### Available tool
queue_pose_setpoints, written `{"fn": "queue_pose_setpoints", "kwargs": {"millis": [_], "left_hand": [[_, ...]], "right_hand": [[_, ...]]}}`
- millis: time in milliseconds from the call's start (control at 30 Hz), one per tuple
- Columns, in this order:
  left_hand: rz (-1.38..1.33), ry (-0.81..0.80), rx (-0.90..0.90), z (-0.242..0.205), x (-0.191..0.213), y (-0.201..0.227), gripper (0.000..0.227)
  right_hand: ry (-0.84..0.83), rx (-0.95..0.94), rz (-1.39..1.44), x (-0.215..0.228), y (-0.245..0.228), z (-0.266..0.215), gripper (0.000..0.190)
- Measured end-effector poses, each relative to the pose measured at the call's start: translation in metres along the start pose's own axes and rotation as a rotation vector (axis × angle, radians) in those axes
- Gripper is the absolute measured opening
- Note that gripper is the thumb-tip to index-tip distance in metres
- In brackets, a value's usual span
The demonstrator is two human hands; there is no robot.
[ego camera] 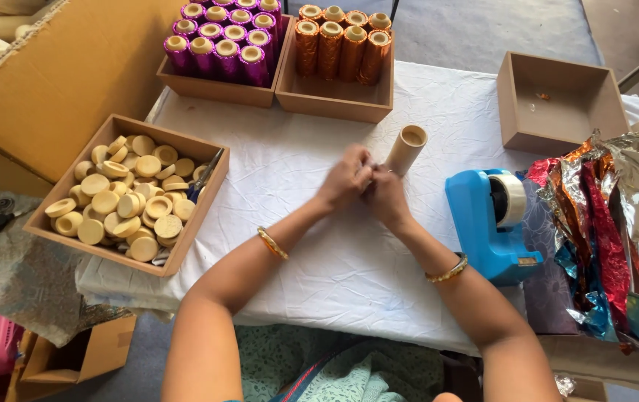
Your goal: Wrapping the ends of small cardboard tubes with pieces of white cloth.
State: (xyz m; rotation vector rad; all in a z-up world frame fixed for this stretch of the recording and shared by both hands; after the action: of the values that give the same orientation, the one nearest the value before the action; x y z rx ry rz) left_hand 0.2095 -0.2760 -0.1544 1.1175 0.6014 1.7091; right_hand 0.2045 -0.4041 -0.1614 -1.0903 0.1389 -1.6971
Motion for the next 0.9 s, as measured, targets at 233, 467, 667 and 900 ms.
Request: {"fn": "queue_pose_setpoints", "kwargs": {"millis": [233,467,667,900], "left_hand": [[-0.167,-0.228,0.137,-0.003,0.006,0.009,0.025],[-0.192,-0.079,0.208,0.005,0.017,-0.038,0.021],[-0.935,-0.122,0.310,0.009,0.028,-0.026,0.011],[-0.239,-0.056,0.204,0.013,0.061,-0.010,0.022]], "right_hand": [[-0.080,-0.128,-0.082,0.012,-0.041,0.009,0.008],[-0.030,-0.135,0.009,0.015,-0.027,0.010,0.029],[0.123,-0.231,0.724,0.038,-0.044,0.026,0.062],[0.426,-0.190,0.171,0.073,-0.059,0.015,0.018]]}}
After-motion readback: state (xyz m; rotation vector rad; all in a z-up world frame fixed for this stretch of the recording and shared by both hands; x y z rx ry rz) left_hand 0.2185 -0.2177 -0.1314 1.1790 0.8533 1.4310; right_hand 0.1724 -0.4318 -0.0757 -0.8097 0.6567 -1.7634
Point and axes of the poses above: each hand's wrist, its own z-axis towards the middle knuckle, its own x-axis out of the back of the hand, y = z × x, the point moved 7 cm from there along z, towards the middle knuckle, and after that the axes turned 1 degree about -y, right-handed, at the moved point
